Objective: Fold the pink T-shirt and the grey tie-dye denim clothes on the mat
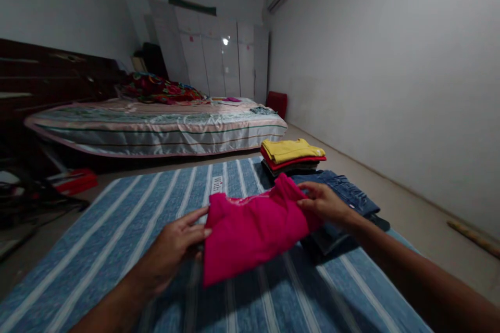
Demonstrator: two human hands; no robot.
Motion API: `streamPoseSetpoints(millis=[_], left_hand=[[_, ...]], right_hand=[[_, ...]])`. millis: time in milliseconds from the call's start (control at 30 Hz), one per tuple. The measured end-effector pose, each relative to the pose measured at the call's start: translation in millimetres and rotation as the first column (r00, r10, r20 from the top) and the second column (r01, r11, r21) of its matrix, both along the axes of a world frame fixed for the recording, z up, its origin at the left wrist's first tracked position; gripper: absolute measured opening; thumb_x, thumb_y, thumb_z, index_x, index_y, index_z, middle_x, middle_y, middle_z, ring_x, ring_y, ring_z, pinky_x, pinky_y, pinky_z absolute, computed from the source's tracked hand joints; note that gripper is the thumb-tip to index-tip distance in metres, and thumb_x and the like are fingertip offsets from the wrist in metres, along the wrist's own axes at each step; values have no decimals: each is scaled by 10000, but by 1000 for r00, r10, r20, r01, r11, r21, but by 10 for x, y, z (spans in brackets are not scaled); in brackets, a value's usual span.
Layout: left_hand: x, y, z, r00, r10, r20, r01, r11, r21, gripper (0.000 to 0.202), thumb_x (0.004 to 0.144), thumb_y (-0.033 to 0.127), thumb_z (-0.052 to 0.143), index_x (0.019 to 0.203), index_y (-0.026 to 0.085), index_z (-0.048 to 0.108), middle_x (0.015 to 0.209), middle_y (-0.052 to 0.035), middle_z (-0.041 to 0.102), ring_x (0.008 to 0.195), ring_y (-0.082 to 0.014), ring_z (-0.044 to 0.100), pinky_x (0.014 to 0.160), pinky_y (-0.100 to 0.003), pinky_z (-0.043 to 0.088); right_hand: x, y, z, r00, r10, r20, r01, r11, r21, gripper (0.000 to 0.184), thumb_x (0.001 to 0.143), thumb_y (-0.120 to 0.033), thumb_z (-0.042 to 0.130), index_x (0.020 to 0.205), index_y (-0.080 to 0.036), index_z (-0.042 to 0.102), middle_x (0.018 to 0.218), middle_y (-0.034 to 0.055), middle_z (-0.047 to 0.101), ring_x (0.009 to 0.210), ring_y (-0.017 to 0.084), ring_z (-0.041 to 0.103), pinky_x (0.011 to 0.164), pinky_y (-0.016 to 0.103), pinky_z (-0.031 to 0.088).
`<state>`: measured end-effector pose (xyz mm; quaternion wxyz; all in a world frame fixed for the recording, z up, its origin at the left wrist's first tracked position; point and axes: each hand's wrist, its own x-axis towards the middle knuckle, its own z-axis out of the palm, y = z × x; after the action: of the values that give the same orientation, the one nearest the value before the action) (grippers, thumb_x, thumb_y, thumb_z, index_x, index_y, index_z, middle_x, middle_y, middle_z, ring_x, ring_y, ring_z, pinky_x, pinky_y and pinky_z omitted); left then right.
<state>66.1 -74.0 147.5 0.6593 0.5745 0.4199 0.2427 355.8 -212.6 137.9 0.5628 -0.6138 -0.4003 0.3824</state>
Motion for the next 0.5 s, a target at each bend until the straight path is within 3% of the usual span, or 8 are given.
streamPoseSetpoints(millis=[167,333,433,500], left_hand=[[1062,422,285,976,-64,206,39,992,122,716,593,117,674,1296,139,538,662,-15,673,513,-140,595,457,-237,496],[2051,948,662,938,-99,333,30,978,207,540,602,38,581,1131,143,622,606,19,621,473,-107,573,482,-216,491],[2588,1220,780,923,-65,380,-18,977,213,436,599,4,529,999,141,639,551,38,580,445,-86,542,498,-198,478],[2891,1347,706,934,23,357,-91,980,175,336,619,7,544,911,152,626,528,48,561,436,-77,525,520,-201,479]], right_hand=[[910,444,459,958,-208,197,207,978,27,316,601,-123,692,915,-139,662,665,-2,668,548,130,601,527,220,472],[1825,939,906,716,-435,546,452,885,113,330,653,-90,700,982,-108,684,566,-34,569,478,92,501,453,183,377],[2284,1225,987,585,-512,628,535,826,175,358,679,-134,715,1033,-97,679,618,-13,579,530,108,521,497,210,415],[2486,1380,879,468,-537,701,581,785,214,368,708,-183,705,1059,-78,669,685,30,613,602,145,565,550,251,455]])
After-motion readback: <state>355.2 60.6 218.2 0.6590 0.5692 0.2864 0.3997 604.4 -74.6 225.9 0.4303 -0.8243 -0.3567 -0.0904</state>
